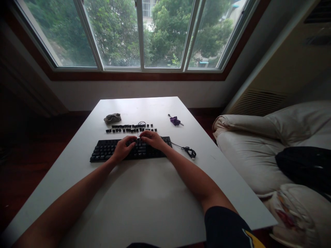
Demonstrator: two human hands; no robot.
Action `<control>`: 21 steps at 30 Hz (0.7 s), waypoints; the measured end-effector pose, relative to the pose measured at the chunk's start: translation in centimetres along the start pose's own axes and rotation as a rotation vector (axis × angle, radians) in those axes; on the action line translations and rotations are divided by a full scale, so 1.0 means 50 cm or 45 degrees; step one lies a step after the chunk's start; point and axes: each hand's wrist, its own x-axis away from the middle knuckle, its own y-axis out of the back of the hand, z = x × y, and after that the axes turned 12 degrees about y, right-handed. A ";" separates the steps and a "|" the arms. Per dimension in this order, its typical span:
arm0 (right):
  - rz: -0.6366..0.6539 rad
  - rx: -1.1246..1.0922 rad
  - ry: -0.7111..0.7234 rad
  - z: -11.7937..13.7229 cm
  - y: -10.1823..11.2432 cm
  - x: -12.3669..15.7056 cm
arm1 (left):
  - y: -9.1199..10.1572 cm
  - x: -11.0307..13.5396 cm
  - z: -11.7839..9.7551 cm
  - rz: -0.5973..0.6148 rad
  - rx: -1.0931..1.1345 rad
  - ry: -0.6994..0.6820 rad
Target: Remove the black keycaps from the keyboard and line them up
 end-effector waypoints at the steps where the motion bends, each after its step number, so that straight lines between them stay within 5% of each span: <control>1: -0.002 -0.003 -0.003 0.002 0.002 0.001 | 0.000 0.000 0.000 0.010 0.009 0.001; 21: 0.124 0.060 0.030 0.027 0.010 0.010 | -0.011 0.005 0.000 -0.045 -0.124 0.151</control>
